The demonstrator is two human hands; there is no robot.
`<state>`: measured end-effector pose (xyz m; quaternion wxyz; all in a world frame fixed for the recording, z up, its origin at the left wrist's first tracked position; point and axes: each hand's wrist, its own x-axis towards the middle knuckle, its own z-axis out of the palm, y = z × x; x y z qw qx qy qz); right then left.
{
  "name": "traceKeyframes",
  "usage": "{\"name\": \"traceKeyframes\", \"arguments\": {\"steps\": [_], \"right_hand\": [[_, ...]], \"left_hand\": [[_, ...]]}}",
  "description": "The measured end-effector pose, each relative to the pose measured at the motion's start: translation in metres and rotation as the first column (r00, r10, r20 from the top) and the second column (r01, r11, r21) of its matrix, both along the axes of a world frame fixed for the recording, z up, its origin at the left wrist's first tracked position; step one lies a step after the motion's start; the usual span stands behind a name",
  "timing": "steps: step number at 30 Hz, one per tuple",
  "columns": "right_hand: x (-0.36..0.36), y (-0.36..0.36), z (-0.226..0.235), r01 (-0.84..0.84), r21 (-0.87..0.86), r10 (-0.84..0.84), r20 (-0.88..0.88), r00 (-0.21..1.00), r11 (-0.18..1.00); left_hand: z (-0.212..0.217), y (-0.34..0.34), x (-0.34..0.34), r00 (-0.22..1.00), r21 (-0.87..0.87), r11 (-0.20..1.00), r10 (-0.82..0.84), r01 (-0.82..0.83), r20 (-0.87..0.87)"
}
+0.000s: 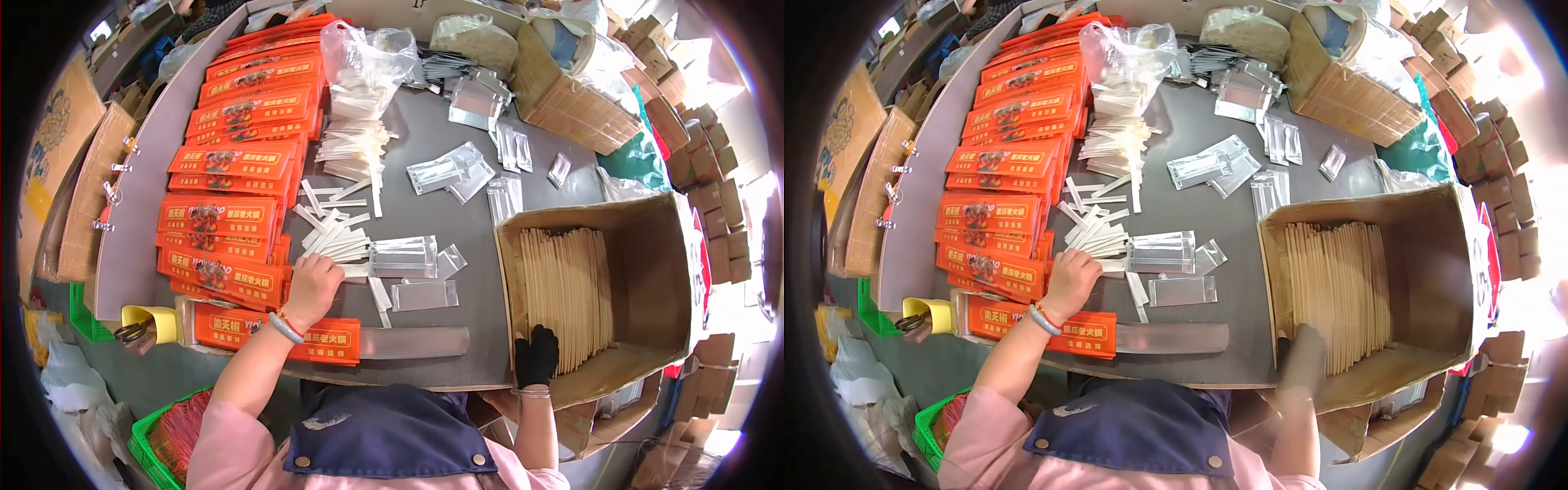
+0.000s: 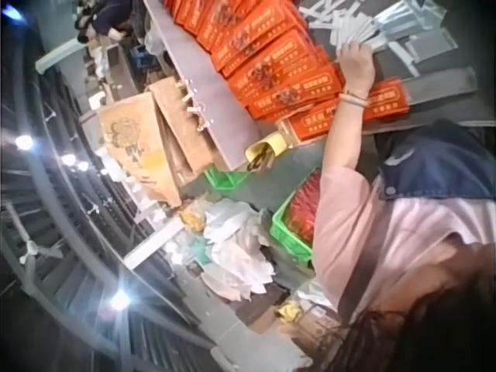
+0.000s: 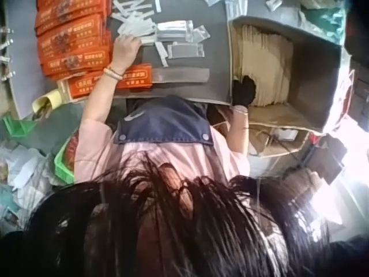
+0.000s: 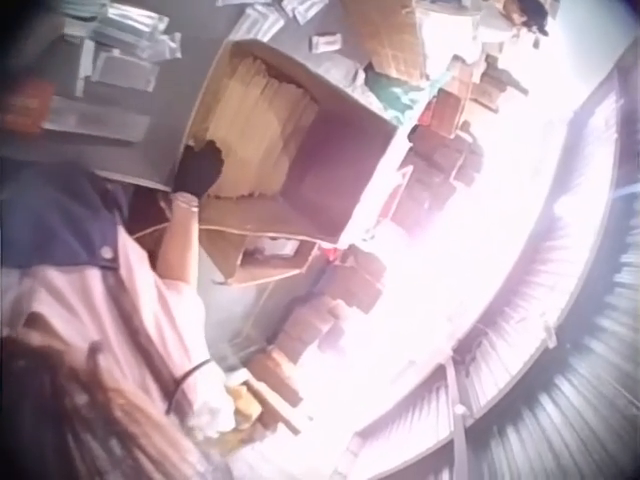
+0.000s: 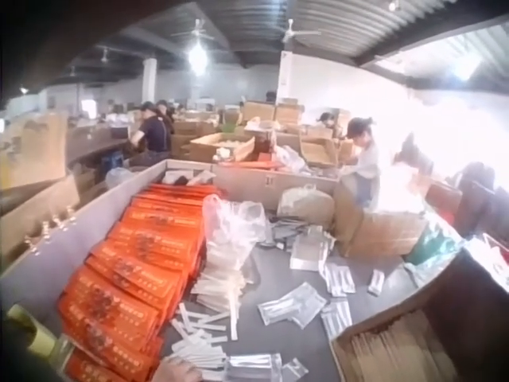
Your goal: Picking up chopsticks and a seasoning packet and placing them into a plastic bag for final packaging.
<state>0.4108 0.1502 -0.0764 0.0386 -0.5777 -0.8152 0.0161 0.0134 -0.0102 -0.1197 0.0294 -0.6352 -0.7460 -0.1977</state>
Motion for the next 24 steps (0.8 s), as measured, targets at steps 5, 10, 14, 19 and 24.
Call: {"name": "traceKeyframes", "arguments": {"steps": [5, 10, 14, 19, 24], "right_hand": [[-0.002, -0.003, -0.015, 0.105, -0.062, -0.115, -0.189, 0.975, 0.992], [-0.006, 0.002, -0.016, 0.138, -0.017, -0.138, 0.031, 0.990, 0.990], [-0.009, 0.008, -0.010, 0.088, -0.053, -0.075, 0.209, 0.975, 0.995], [0.000, 0.009, -0.016, 0.197, 0.013, -0.197, 0.045, 0.979, 0.980], [-0.004, 0.012, -0.020, 0.126, -0.002, -0.124, 0.161, 0.979, 0.992]], "left_hand": [[-0.001, 0.038, 0.073, 0.954, 0.015, 0.997, -0.074, 0.073, 0.289], [-0.001, 0.062, 0.099, 0.986, -0.017, 1.000, -0.015, 0.018, 0.164], [0.012, 0.064, 0.095, 0.885, -0.197, 0.969, -0.045, 0.152, 0.463], [0.049, 0.015, 0.084, 0.783, -0.273, 0.936, -0.005, 0.223, 0.622], [0.046, -0.014, 0.098, 0.911, -0.197, 0.971, -0.041, 0.132, 0.411]]}}
